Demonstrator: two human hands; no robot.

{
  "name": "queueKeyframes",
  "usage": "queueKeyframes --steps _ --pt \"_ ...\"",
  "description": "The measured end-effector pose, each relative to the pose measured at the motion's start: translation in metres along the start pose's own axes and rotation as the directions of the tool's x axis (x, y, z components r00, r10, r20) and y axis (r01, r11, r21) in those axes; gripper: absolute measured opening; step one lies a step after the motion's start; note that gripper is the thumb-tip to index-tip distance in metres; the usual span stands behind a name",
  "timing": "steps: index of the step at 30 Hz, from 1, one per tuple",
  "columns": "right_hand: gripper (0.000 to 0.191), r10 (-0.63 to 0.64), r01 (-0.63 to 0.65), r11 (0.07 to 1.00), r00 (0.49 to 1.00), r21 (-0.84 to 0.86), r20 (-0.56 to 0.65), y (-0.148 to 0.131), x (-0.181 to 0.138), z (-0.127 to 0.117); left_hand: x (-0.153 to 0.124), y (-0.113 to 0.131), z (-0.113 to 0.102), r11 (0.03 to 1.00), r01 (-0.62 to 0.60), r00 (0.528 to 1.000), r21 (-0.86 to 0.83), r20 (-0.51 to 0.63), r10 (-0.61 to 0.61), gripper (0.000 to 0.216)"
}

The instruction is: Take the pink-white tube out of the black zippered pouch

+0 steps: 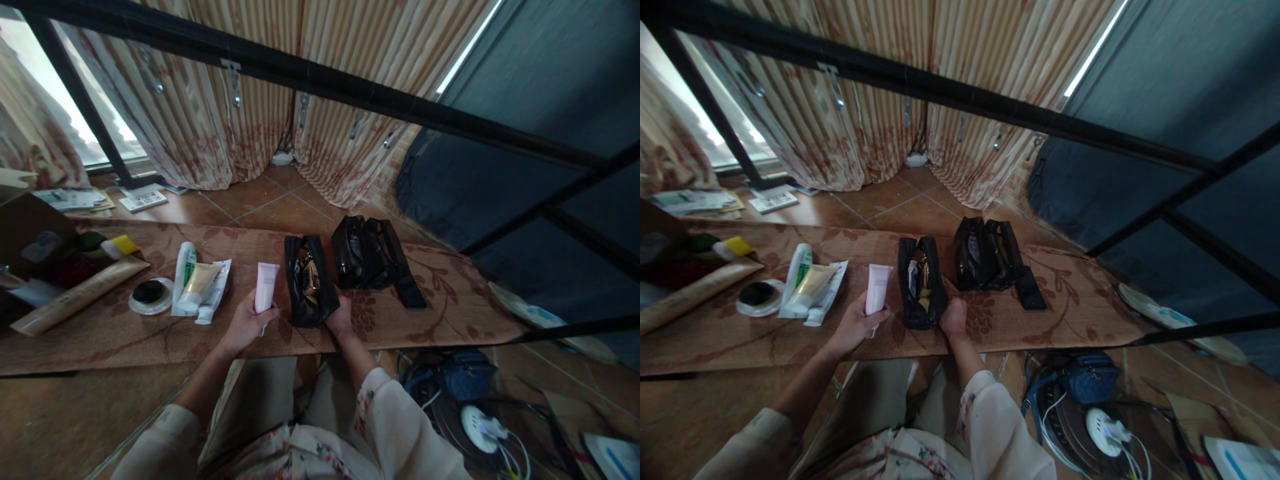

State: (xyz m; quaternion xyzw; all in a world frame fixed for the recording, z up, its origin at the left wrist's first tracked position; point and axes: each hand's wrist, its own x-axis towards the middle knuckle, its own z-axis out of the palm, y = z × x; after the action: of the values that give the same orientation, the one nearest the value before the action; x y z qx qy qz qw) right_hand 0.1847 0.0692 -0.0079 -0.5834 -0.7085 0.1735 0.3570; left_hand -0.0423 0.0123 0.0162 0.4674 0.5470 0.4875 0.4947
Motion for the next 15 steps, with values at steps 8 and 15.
queueKeyframes --steps 8,15 --pt "0.031 0.042 -0.042 0.999 0.999 -0.016 0.005 0.0017 -0.0005 0.0008 0.0000 0.0005 0.0002 1.000 0.001 1.000 -0.022 0.013 -0.001 0.024" --pt "0.028 0.063 -0.062 0.996 0.998 -0.059 0.019 0.0004 -0.0006 0.0000 -0.0006 -0.0001 0.0003 0.999 0.024 1.000 -0.026 0.019 -0.023 0.026"
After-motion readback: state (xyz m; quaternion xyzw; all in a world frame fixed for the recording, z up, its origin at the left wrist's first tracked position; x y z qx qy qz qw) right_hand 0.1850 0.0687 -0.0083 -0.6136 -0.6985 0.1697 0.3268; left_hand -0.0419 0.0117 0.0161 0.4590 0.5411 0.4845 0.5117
